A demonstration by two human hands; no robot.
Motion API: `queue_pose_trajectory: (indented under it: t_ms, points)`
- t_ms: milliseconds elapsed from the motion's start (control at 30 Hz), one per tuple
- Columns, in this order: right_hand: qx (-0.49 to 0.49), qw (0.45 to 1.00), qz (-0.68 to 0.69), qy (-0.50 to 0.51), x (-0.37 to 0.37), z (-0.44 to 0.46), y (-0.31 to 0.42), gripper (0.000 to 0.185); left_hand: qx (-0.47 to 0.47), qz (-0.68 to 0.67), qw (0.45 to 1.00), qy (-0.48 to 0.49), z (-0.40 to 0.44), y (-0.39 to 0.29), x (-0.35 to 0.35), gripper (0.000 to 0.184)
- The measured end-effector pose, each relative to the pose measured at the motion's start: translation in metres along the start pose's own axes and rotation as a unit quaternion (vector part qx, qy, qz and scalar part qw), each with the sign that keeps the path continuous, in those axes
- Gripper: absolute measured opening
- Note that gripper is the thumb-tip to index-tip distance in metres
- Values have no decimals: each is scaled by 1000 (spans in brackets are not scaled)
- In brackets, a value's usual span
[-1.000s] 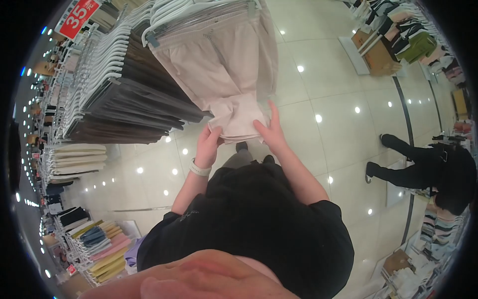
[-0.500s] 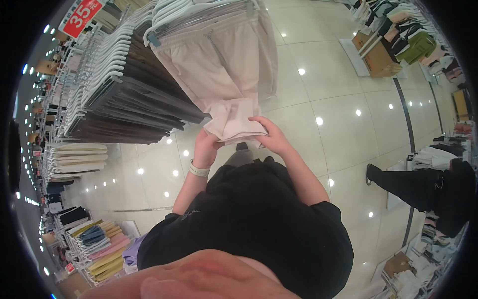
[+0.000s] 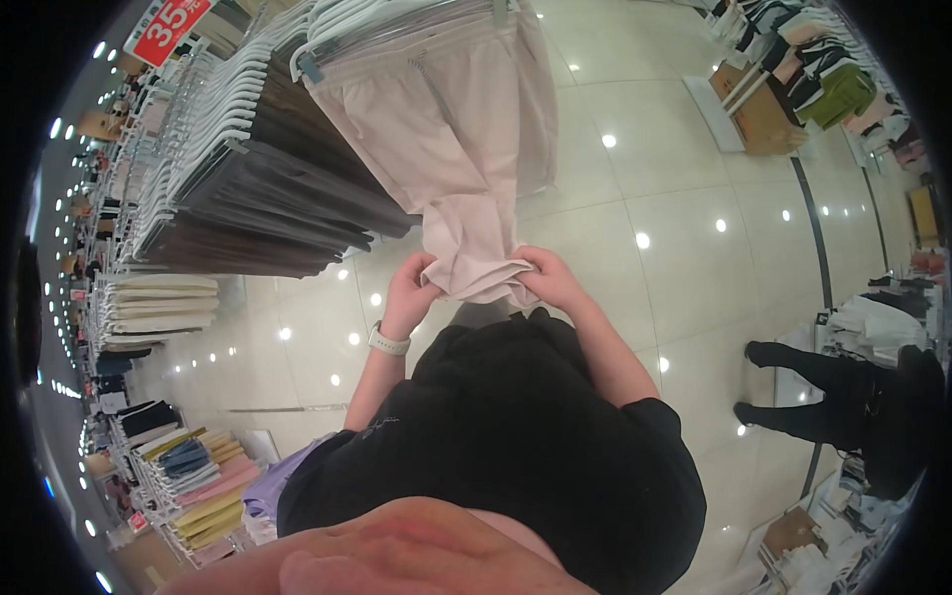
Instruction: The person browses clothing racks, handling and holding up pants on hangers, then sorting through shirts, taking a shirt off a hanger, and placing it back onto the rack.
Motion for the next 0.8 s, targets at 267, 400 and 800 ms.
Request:
queue_pose_trajectory:
  t_ms: [267,400,800]
  points:
    - [-23,996,-31,-74,-10,-6,-1,13,-124,-179,973,-78,-17,-2,-9,34]
    - [-55,995,52,-62,3,-4,-10,6,-70,-279,957,-37,-15,11,0,50]
    - [19,929,368,-41,17,-7,3,37,-131,5,977,169,1,32,47,50]
Point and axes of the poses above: each hand's wrist, its own z-axis towards the middle knuckle, its own x-axis out of the palm, y = z × x, the point moved 4 cm from there along z, towards the middle knuckle, and after that the axes turned 3 degrees about z, right-handed, at the moved point
